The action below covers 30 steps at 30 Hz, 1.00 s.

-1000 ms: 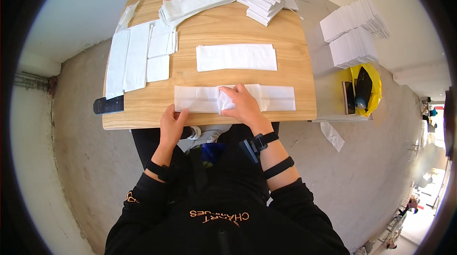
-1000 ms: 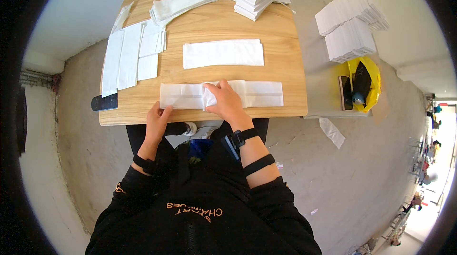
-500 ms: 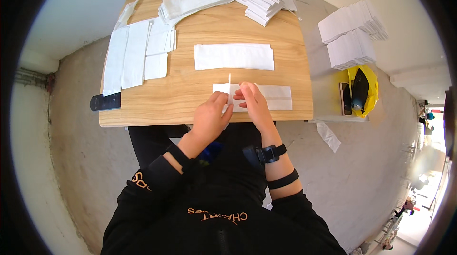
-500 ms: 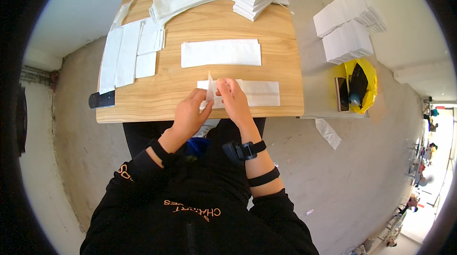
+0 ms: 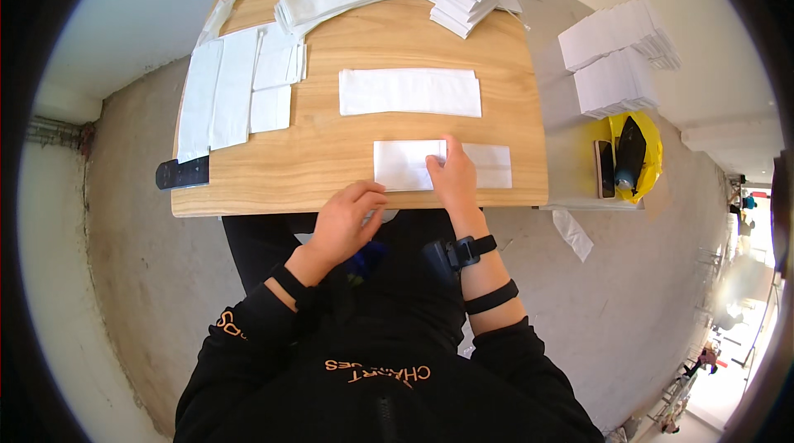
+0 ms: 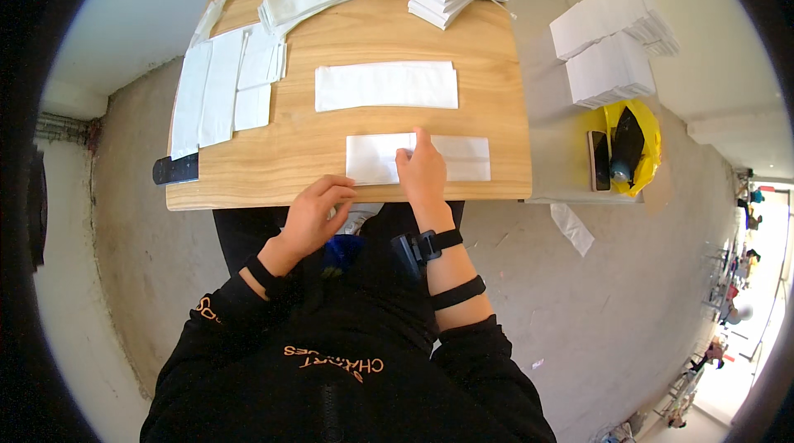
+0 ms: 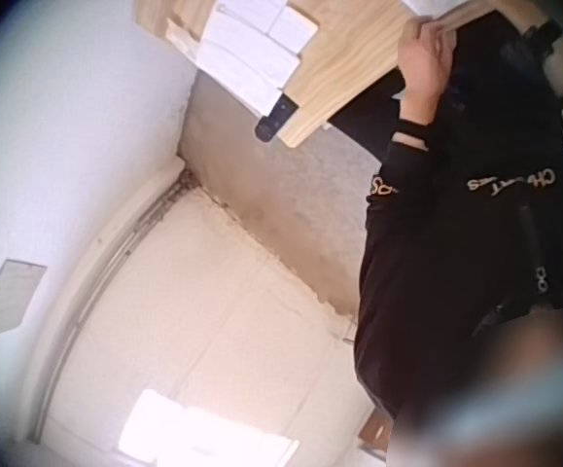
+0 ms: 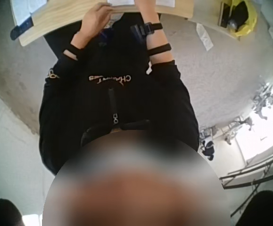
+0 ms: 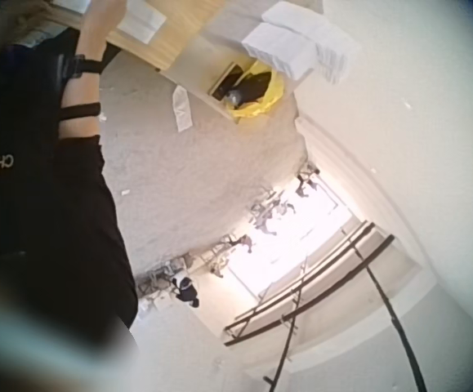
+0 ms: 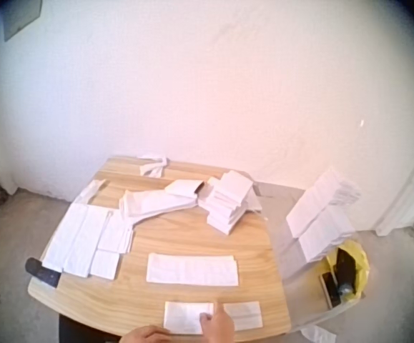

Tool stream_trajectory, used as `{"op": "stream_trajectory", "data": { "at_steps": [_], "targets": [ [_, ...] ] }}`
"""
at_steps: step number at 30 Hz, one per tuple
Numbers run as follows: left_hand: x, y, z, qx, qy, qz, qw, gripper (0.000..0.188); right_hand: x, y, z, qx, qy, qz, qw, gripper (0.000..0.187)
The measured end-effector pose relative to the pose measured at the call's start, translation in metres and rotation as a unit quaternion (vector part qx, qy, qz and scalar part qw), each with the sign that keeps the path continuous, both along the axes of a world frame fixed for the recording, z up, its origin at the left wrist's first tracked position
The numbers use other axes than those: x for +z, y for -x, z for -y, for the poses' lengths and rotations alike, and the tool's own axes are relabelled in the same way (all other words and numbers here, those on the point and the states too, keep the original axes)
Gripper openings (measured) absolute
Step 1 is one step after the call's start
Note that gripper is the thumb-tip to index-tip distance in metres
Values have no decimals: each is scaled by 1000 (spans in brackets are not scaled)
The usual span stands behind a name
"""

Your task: Folding white fabric or material masks at a table.

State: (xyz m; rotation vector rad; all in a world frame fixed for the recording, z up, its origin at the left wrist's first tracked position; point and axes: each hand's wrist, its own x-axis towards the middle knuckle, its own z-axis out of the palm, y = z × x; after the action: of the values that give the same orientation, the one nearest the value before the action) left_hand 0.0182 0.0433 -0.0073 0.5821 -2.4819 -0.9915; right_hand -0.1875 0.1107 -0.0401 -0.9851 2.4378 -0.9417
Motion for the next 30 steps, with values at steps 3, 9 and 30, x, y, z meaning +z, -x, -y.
{"op": "stream_trajectory", "data": {
  "at_steps": [3, 9, 30],
  "targets": [
    [0, -9, 8, 57, -8, -1, 998, 14, -1, 7, 3, 14, -63, -30, 997, 46],
    [-9, -2, 18, 77, 62, 35, 994, 42, 2, 8, 5, 20, -91, -35, 995, 47],
    [-38, 29, 12, -10, 196, 162, 967, 99, 19, 22, -26, 65, 53, -40, 996, 45]
  ]
}}
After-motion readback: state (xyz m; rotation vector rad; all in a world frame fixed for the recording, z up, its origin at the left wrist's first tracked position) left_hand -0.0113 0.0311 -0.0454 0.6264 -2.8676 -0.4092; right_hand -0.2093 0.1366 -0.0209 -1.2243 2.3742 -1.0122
